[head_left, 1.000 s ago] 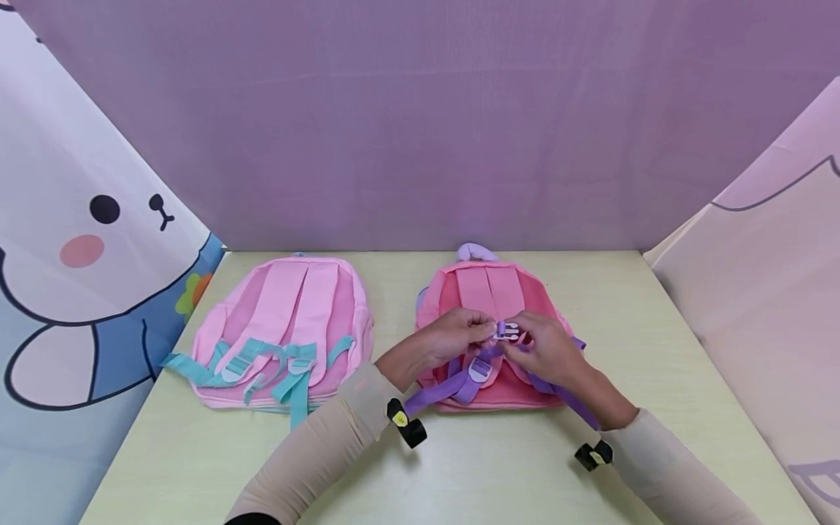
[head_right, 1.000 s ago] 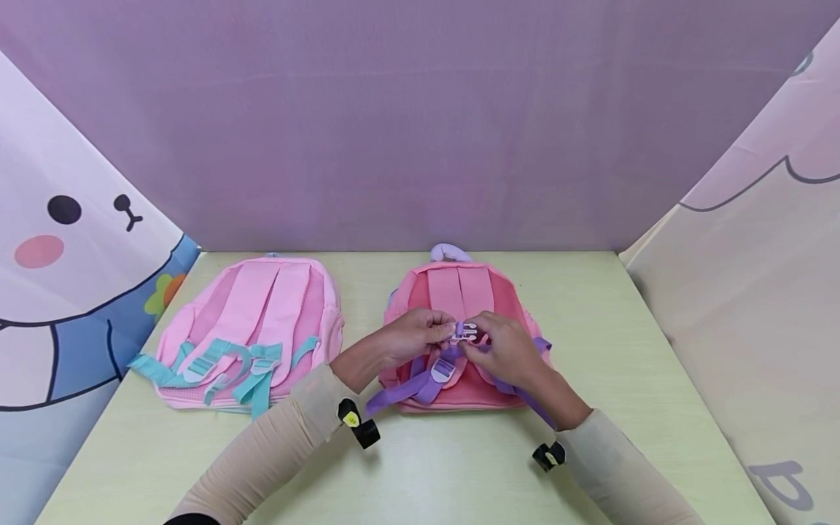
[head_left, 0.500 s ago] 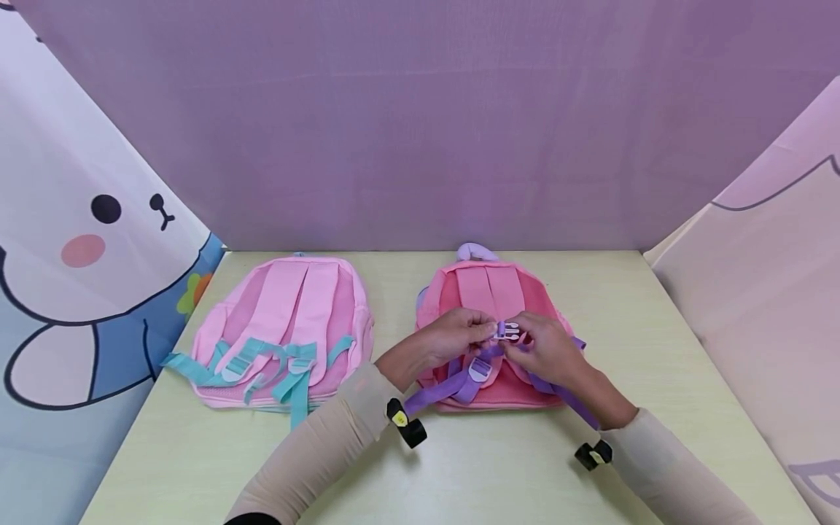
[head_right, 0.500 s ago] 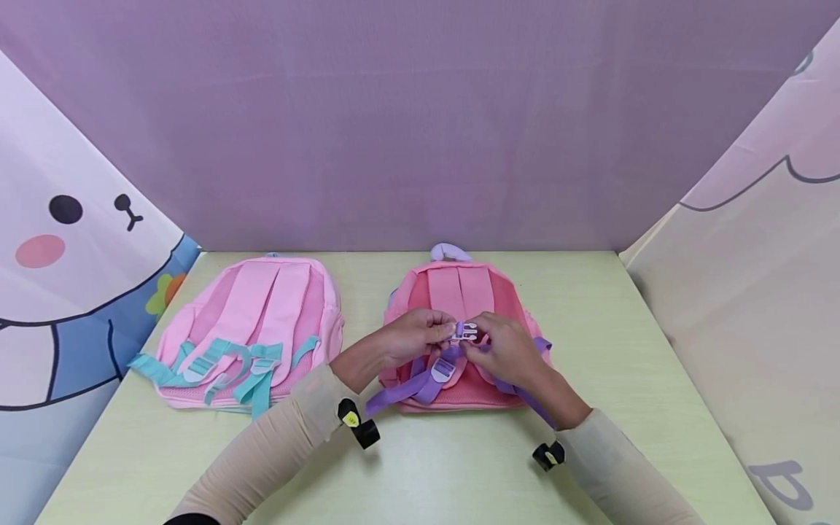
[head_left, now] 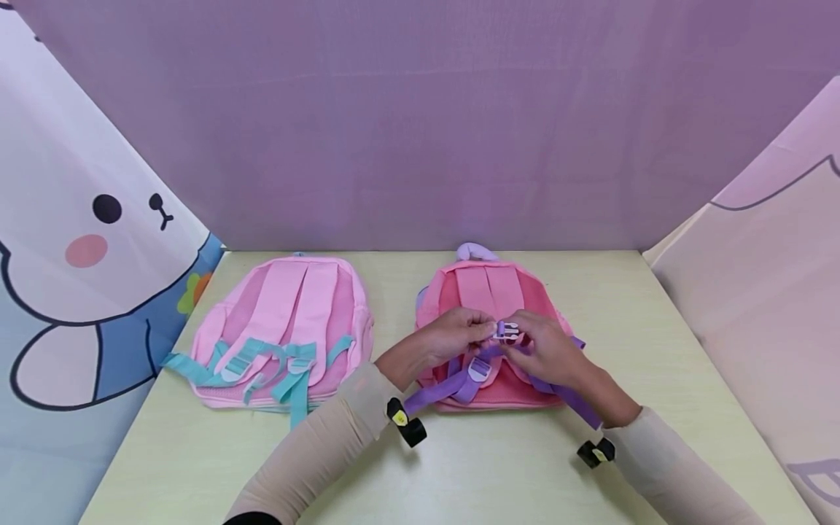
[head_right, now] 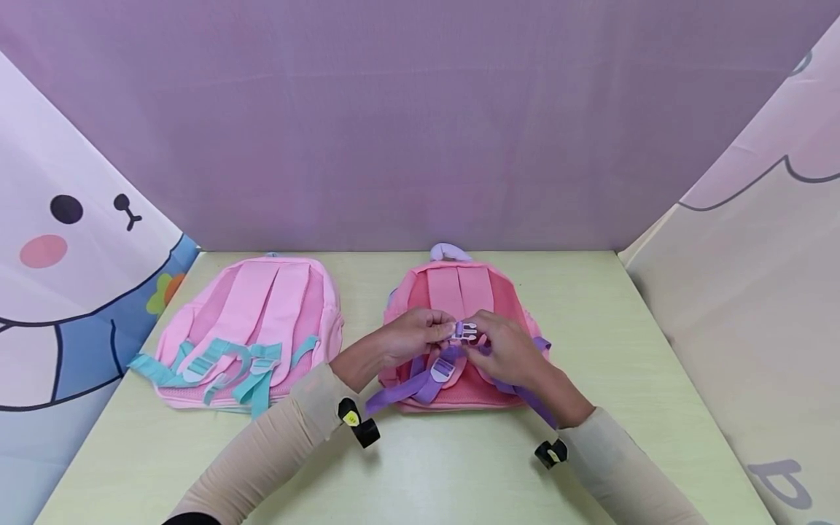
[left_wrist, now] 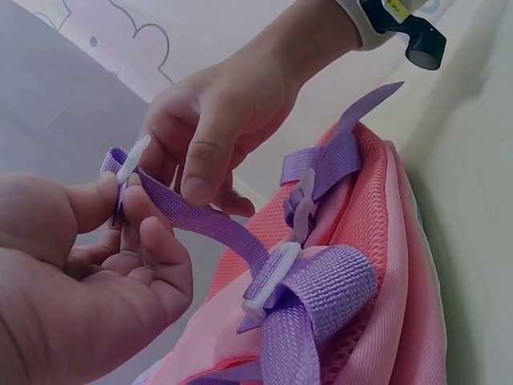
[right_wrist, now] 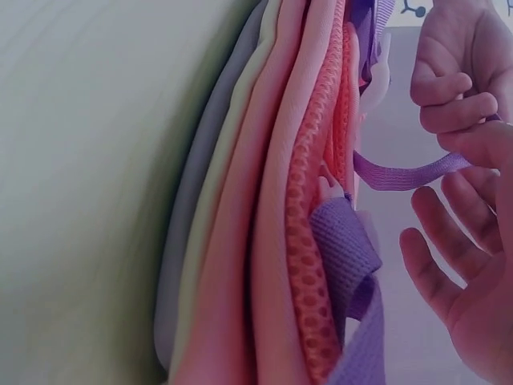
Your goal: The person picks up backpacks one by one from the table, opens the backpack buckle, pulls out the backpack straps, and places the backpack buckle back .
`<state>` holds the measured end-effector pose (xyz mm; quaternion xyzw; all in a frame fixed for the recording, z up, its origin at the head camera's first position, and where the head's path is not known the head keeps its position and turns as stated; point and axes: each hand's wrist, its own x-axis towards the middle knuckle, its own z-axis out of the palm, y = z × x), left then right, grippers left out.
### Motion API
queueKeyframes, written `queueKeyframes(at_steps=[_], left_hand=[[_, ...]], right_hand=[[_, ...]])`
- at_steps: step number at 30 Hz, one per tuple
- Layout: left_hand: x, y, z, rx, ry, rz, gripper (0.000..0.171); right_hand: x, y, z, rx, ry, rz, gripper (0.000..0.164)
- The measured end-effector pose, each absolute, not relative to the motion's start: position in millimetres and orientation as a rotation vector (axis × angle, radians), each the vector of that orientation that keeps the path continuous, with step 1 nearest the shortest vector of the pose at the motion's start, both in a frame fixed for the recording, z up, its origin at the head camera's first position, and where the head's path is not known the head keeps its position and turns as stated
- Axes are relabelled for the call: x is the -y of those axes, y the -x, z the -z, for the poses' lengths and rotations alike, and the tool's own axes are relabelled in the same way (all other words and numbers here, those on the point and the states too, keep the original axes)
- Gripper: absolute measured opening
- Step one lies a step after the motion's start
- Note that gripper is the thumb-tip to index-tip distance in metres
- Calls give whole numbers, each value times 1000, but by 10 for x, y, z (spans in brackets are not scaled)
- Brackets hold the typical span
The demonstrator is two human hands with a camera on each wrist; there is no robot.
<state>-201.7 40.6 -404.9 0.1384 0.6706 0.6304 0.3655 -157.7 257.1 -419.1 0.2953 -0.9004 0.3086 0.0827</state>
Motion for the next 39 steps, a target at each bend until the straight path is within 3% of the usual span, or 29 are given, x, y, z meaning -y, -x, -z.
queueKeyframes(at_steps=[9, 39], left_hand=[[-404, 2018, 4052, -1731, -357, -1611, 23], [-402, 1989, 4011, -1697, -384, -1618, 23]], right_hand=[[-2617, 1596, 4179, 2657, -994, -984, 20], [-2617, 1609, 4239, 2753, -862, -841, 16]])
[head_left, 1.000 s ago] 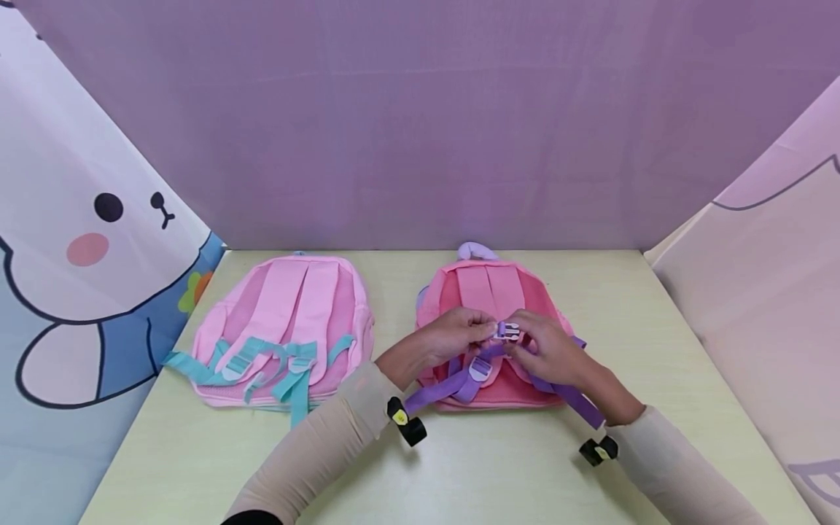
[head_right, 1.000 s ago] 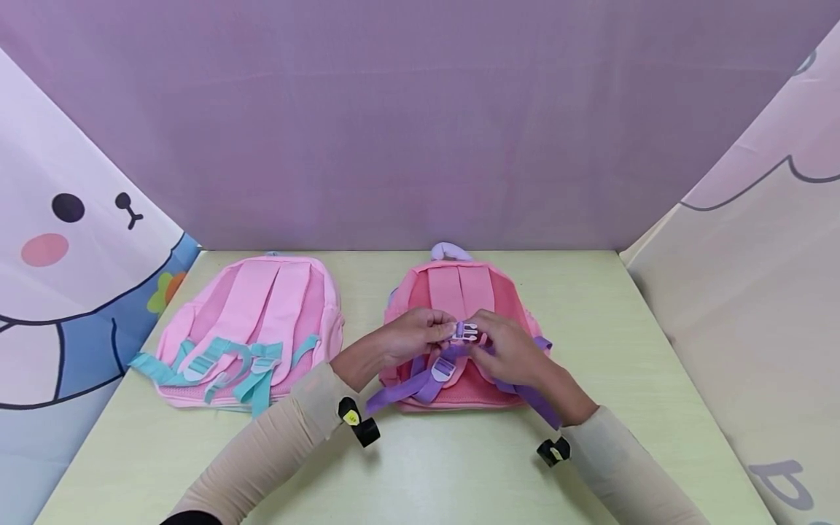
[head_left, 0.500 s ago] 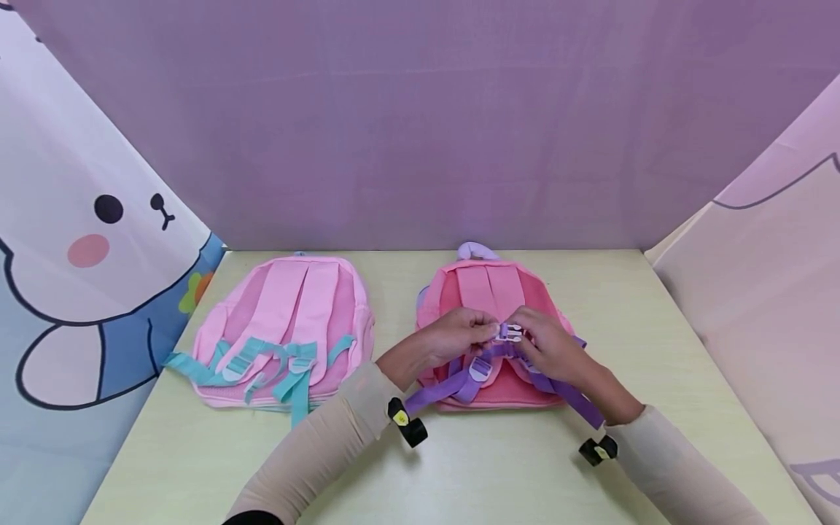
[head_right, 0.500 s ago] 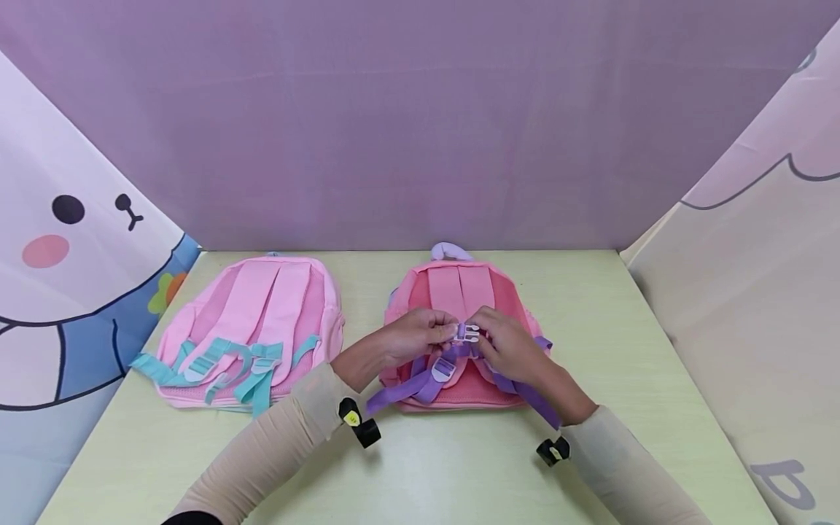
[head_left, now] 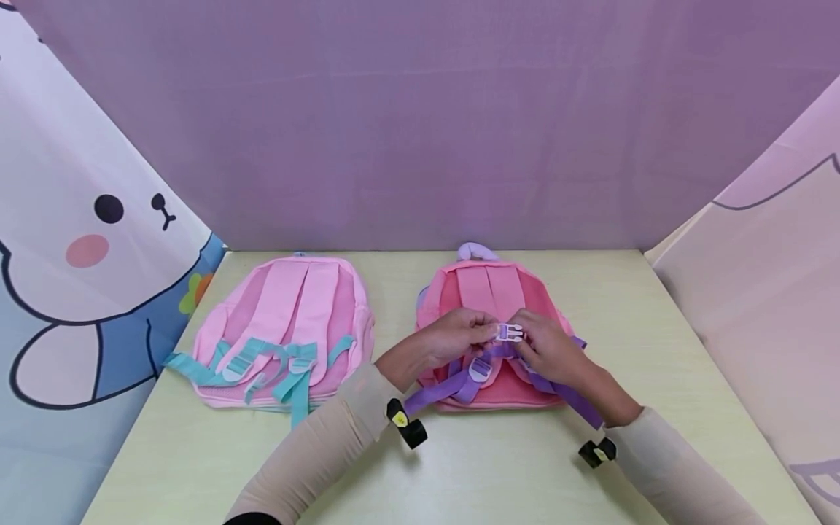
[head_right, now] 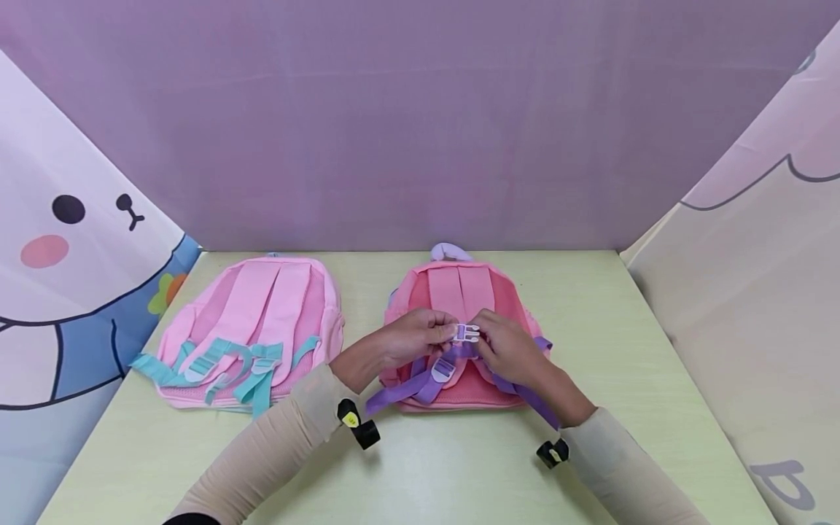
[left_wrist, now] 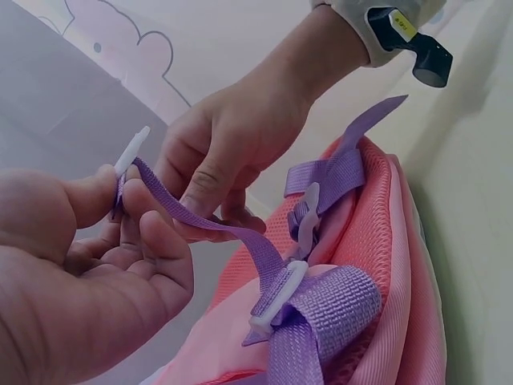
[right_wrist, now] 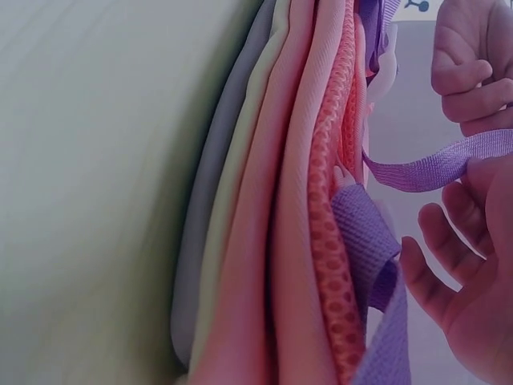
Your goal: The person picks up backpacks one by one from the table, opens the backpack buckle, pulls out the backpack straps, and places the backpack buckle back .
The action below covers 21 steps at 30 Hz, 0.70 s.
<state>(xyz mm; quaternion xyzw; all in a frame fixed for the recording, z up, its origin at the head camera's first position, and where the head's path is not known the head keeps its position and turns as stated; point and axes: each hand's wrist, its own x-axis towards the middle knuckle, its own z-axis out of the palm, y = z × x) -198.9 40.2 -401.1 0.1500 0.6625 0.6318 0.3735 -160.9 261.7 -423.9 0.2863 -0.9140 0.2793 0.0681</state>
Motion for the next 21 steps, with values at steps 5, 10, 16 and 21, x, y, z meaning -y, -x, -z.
queueKeyframes(at_steps=[5, 10, 16, 21], left_hand=[[-405, 1982, 4026, -1680, -398, -1628, 22], [-410, 1977, 4050, -1717, -405, -1635, 22], [-416, 1981, 4078, -1904, -387, -1602, 21], [-416, 1961, 4100, -2057, -484, -1547, 16]], right_hand=[[-2612, 1609, 4234, 2764, -846, -828, 15], [-2612, 1615, 4213, 2797, -791, -803, 16], [-2627, 1614, 4080, 2762, -682, -833, 14], [-2643, 1571, 3947, 2721, -653, -935, 16]])
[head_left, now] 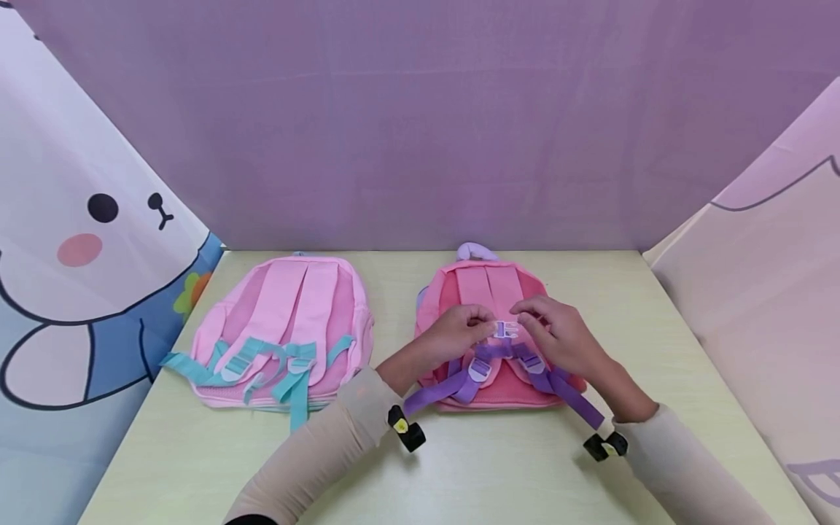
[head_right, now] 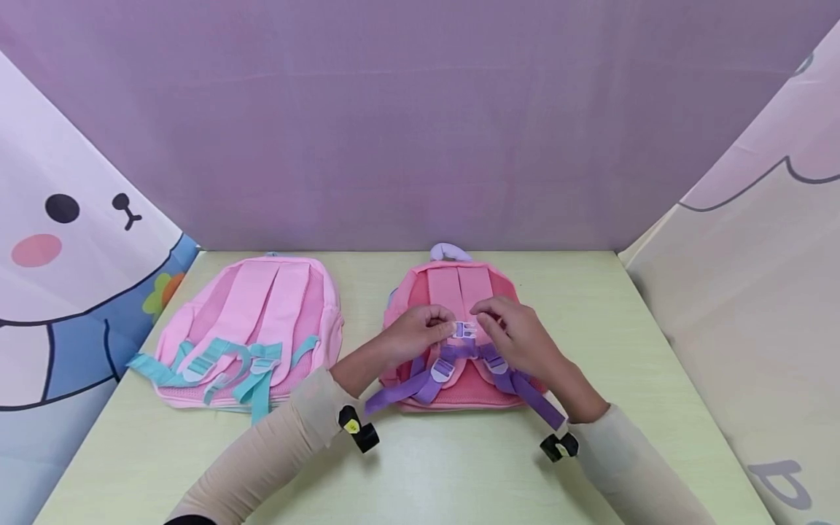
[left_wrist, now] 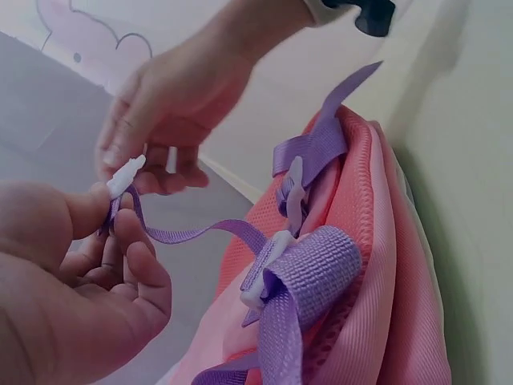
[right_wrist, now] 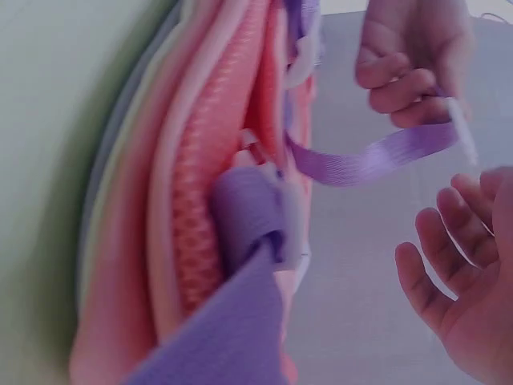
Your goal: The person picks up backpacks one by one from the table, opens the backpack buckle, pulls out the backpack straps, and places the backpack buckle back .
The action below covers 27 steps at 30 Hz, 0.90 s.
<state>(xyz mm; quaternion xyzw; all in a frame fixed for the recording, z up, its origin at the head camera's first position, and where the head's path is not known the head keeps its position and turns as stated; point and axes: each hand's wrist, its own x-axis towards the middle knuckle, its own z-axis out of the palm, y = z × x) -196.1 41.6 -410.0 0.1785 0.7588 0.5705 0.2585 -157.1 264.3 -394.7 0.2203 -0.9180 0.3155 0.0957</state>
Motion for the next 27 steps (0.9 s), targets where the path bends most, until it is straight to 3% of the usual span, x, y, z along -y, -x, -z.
queueKeyframes(at_steps=[9, 27], left_hand=[[-403, 1861, 4076, -2097, -728, -1495, 5], [-353, 1828, 4054, -1964, -1090, -1153, 10]], right_hand=[[-2690, 1482, 3938, 2753, -861, -1018, 21], [-2847, 1463, 4080, 2885, -1037, -990, 26]])
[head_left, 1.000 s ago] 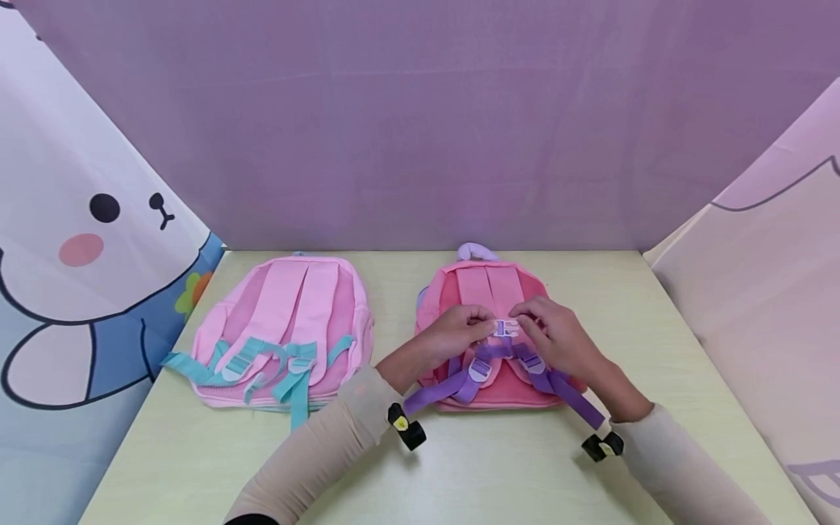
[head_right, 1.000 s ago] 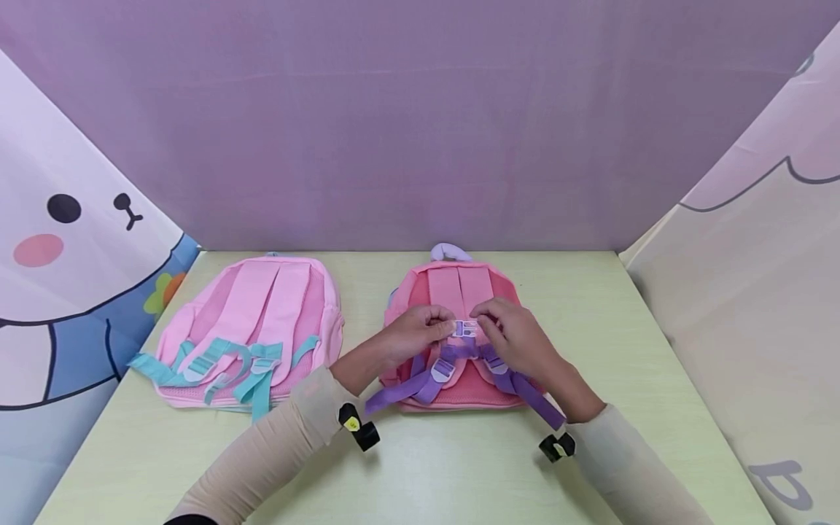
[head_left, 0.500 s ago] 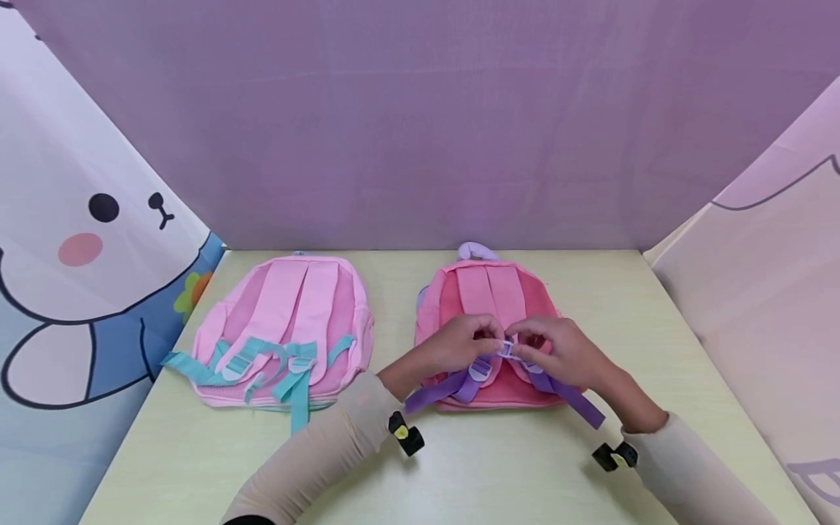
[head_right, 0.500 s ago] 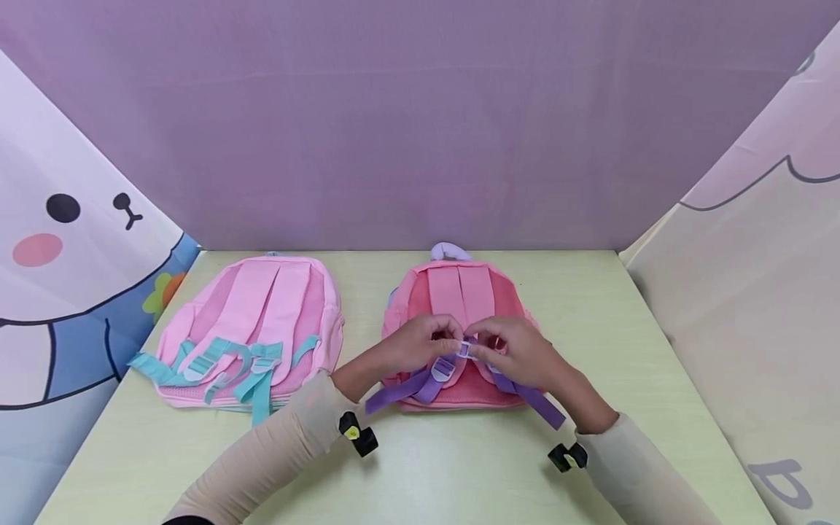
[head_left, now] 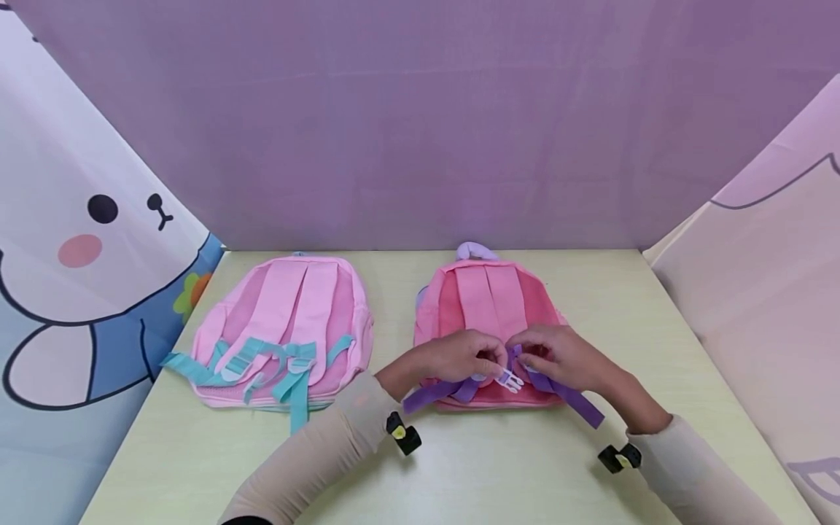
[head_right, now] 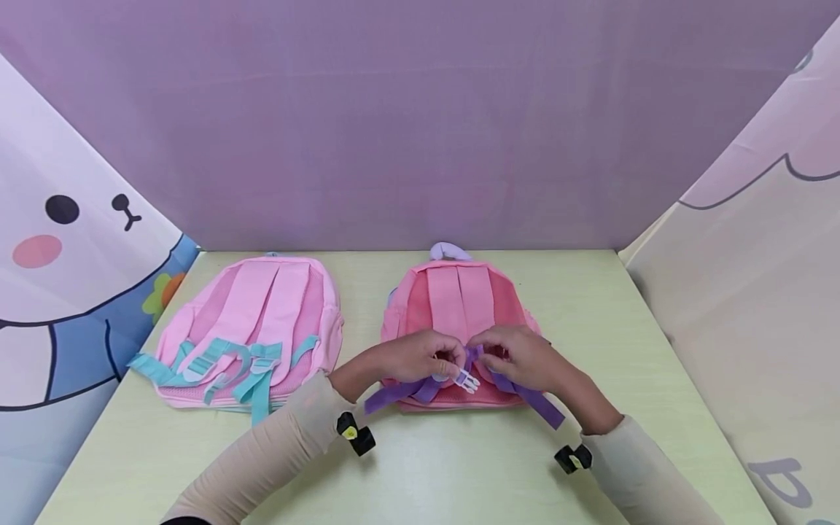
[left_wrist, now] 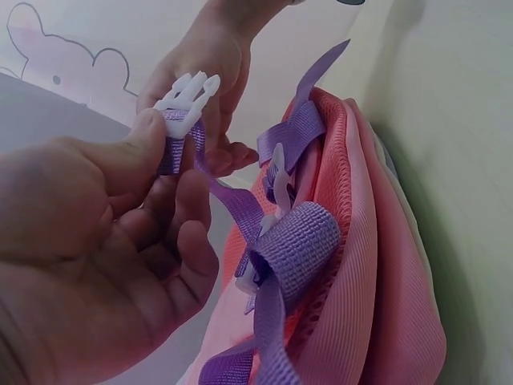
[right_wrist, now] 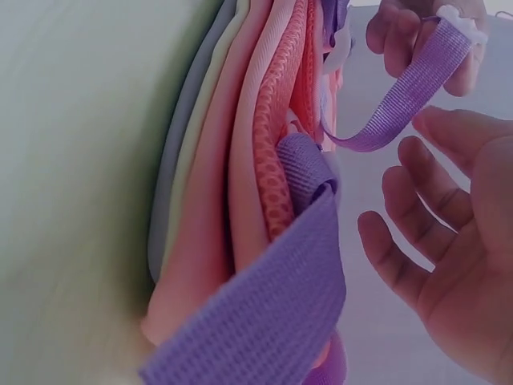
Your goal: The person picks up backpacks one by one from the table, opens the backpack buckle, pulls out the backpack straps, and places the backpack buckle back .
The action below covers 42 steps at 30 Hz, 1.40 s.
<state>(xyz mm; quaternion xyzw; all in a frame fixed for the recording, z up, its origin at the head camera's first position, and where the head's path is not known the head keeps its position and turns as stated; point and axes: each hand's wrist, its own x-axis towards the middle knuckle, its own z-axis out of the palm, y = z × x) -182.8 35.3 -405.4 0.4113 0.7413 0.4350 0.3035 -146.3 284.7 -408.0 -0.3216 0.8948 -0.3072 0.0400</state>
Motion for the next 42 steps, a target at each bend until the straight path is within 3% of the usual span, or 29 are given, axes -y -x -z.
queueKeyframes(at_steps=[7, 23, 42], left_hand=[[-358, 1830, 4078, -1978, -1115, -1101, 8], [-479, 1844, 4213, -2346, -1310, -780, 16], [-608, 1756, 4231, -2389, -1173, -805, 24]], right_hand=[[-2848, 1482, 4128, -2752, 1142, 810, 22], [-2902, 1446, 4135, -2794, 1063, 603, 15], [-2941, 1407, 4183, -2788, 1024, 583, 16]])
